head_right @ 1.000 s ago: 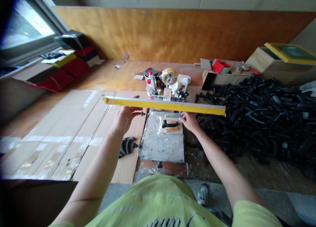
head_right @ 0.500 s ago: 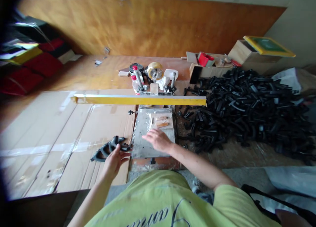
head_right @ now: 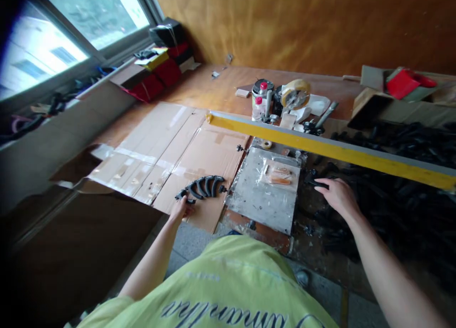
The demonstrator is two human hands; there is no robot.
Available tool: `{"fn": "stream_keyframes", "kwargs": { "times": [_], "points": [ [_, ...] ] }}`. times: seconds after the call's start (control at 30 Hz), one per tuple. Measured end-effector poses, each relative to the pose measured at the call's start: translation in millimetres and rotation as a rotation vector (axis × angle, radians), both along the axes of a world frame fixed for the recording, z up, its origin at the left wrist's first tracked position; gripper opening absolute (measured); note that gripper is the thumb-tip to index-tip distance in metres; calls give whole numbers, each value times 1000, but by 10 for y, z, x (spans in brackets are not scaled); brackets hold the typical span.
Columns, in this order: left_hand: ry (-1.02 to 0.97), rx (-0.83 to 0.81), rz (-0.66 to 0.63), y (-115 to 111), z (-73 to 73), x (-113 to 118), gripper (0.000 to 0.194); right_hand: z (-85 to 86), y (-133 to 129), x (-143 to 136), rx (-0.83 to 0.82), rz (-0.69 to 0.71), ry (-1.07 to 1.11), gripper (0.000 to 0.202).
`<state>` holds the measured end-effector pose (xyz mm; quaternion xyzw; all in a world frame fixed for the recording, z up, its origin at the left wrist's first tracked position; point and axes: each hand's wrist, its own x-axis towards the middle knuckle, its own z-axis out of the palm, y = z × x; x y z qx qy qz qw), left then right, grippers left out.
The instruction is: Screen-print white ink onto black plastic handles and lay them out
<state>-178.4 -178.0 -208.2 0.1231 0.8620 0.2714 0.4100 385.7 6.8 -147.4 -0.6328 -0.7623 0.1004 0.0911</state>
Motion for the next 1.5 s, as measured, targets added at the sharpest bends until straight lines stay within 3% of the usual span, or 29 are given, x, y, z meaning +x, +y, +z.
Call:
{"fn": "stream_keyframes", "kwargs": {
  "times": [0.1,0.2,0.3,0.43,0.57,0.67,0.73,0.87,0.97,1.07,1.17,1.27,1.37,1.5],
  "points": [
    [46,-31,-45,-26,17,-3,56,112,-35,-553,96,91,145,32],
    [99,-42,-99,-38,54,28,55,47,-44,-1042,170,223,228,28],
    [154,-40,-129,14,97,71,51,-54,-40,-1287,235,261,201,30],
    [244,-40,-123,102,142,70,48,-83,-25,-1373,225,331,91,34],
    [367,-52,-92,43,201,113,46,-4,-60,-1418,219,321,-14,36],
    [489,-14,-83,-18,239,309,51,78,-110,-1483,235,308,-52,35],
    [579,63,-161,5,237,513,55,110,-136,-1536,259,311,-48,34],
    [669,63,-364,232,164,896,68,90,-151,-1573,298,321,-42,32],
    [684,-69,-356,438,109,1019,71,59,-153,-1532,318,326,-30,32],
    [746,-146,-342,556,91,1027,62,58,-212,-1643,360,358,44,33],
    [802,-151,-359,575,97,996,57,68,-385,-2118,274,549,194,30],
    [827,-145,-379,553,105,949,55,105,-601,-2869,33,748,212,30],
    [839,-116,-424,516,97,865,53,204,-703,-3541,-183,749,-10,31],
    [839,-40,-495,516,42,644,49,288,-660,-3971,-290,712,-189,33]
  ]
}}
